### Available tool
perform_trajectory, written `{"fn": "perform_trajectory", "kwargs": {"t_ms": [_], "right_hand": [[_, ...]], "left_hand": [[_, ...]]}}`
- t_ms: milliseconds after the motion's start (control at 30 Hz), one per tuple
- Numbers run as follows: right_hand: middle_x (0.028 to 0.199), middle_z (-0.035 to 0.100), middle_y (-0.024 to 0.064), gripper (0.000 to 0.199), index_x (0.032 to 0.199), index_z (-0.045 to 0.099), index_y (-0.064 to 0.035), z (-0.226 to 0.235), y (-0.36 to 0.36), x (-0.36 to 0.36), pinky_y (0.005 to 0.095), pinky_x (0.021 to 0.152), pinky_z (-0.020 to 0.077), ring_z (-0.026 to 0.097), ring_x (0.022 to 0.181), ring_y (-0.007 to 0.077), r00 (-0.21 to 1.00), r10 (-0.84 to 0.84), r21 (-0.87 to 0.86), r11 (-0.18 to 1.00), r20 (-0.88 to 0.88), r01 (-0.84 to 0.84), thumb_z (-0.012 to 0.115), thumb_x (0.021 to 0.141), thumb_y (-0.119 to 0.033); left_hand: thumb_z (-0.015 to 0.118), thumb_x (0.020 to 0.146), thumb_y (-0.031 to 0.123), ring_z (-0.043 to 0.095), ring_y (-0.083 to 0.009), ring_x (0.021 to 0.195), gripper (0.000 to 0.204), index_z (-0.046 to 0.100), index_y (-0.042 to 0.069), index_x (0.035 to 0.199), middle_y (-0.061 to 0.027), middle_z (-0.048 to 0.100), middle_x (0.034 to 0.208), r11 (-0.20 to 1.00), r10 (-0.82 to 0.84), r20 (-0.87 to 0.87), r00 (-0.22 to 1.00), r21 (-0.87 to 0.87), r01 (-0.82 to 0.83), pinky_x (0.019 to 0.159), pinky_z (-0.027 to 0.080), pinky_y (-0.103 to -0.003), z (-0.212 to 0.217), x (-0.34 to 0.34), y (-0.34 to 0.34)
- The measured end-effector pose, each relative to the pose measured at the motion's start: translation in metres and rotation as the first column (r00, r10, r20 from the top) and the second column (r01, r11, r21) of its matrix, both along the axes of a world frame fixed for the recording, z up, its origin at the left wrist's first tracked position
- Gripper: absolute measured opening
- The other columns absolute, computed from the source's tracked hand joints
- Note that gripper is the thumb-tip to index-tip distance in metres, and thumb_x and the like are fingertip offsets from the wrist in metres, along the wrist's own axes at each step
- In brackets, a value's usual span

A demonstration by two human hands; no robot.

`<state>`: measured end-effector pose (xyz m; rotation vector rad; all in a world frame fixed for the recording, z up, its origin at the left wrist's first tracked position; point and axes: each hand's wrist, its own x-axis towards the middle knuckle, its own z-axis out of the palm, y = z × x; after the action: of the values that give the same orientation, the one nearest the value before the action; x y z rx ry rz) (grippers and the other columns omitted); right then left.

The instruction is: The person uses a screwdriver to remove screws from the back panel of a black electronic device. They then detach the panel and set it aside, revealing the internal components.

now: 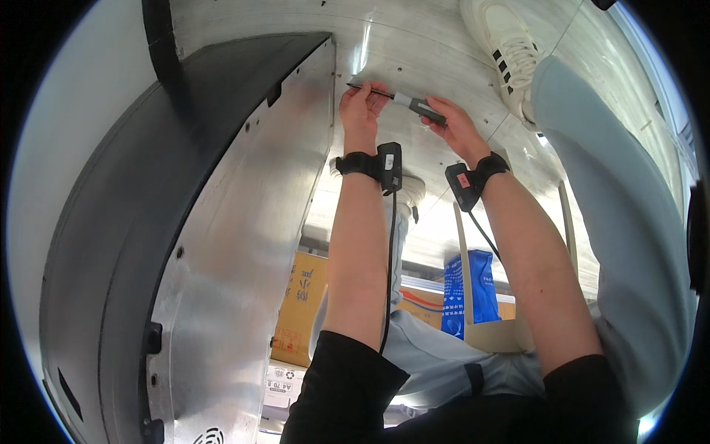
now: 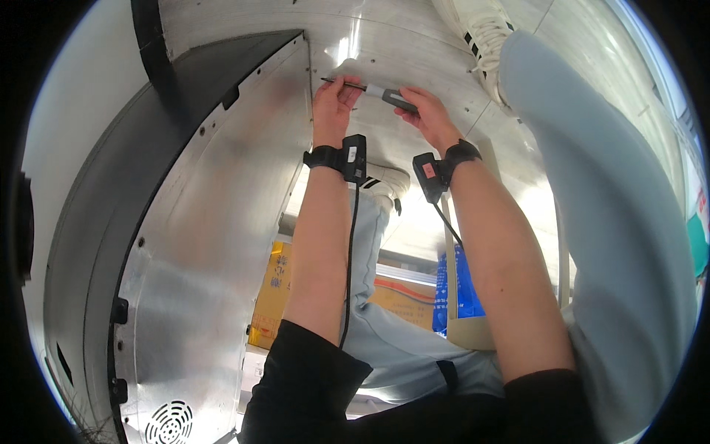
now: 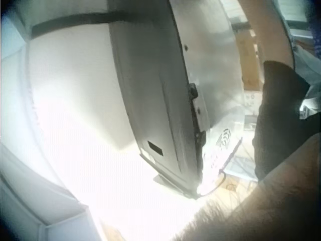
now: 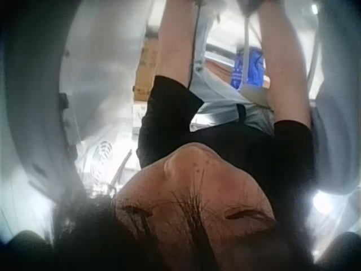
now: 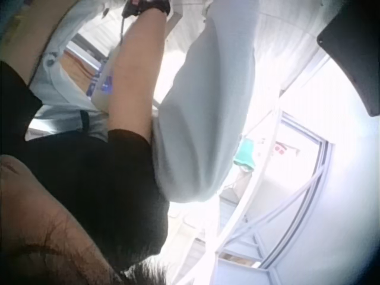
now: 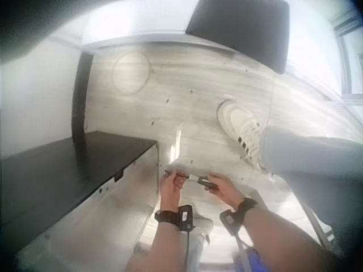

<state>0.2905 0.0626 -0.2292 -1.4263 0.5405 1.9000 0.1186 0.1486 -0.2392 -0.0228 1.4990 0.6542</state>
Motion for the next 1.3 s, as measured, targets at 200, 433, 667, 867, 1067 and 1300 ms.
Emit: {"fn": "perform_trajectory", "kwargs": {"t_ms": [200,433,667,867,1067,1300], "right_hand": [[0.086,0.061,0.0041,0.030,0.097,0.057,-0.0065,0.013,-0.021,-0.009,0.0188,0.059,0.0426,0.056,0.069,0.0091,0.957,0.269,-0.098,0.955,-0.109,-0.279,0.055,0.087,-0.035],[0.077,0.062,0.0033,0.034,0.092,0.057,-0.0059,0.017,-0.032,-0.045,0.0183,0.054,0.0428,0.054,0.059,0.0068,0.934,0.332,-0.094,0.934,-0.135,-0.346,0.051,0.089,-0.039],[0.076,0.060,0.0051,0.035,0.091,0.056,-0.0019,0.015,-0.036,-0.062,0.0207,0.051,0.0463,0.056,0.058,0.0099,0.962,0.245,-0.140,0.955,-0.120,-0.260,0.053,0.088,-0.037],[0.079,0.060,0.0031,0.033,0.094,0.056,-0.0054,0.015,-0.039,-0.065,0.0179,0.053,0.0437,0.053,0.058,0.0066,0.961,0.243,-0.154,0.953,-0.134,-0.262,0.050,0.090,-0.038],[0.076,0.061,0.0042,0.034,0.091,0.057,-0.0033,0.011,-0.046,-0.069,0.0208,0.053,0.0465,0.056,0.059,0.0092,0.970,0.205,-0.168,0.960,-0.130,-0.225,0.052,0.088,-0.037],[0.076,0.060,0.0048,0.034,0.091,0.056,-0.0028,0.007,-0.048,-0.070,0.0207,0.053,0.0464,0.055,0.059,0.0095,0.973,0.164,-0.176,0.966,-0.161,-0.192,0.051,0.089,-0.036]], "left_hand": [[0.050,0.088,0.011,0.061,-0.0233,0.079,0.010,0.050,0.000,0.089,-0.0124,0.060,0.085,0.995,-0.037,-0.168,0.985,-0.097,0.021,0.070,0.052,-0.034,0.007,-0.024,-0.044],[0.052,0.087,0.013,0.062,-0.0232,0.076,0.013,0.047,0.001,0.092,-0.0110,0.060,0.082,0.988,0.034,-0.251,0.967,-0.140,-0.071,0.065,0.053,-0.034,0.011,-0.059,-0.063],[0.050,0.090,0.015,0.061,-0.0226,0.077,0.015,0.052,0.001,0.092,-0.0101,0.060,0.087,0.980,0.019,-0.307,0.952,-0.183,-0.079,0.071,0.052,-0.034,-0.001,-0.064,-0.061],[0.051,0.089,0.015,0.061,-0.0209,0.076,0.014,0.054,0.001,0.090,-0.0090,0.061,0.083,0.981,-0.030,-0.299,0.954,-0.191,-0.029,0.070,0.051,-0.033,-0.008,-0.067,-0.064],[0.053,0.088,0.014,0.061,-0.0207,0.078,0.012,0.054,0.002,0.090,-0.0084,0.061,0.083,0.980,0.005,-0.310,0.951,-0.186,-0.066,0.071,0.051,-0.033,-0.006,-0.068,-0.065],[0.054,0.087,0.013,0.061,-0.0200,0.076,0.010,0.054,0.003,0.089,-0.0077,0.062,0.081,0.978,0.029,-0.341,0.940,-0.183,-0.096,0.069,0.052,-0.033,-0.008,-0.067,-0.066]]}}
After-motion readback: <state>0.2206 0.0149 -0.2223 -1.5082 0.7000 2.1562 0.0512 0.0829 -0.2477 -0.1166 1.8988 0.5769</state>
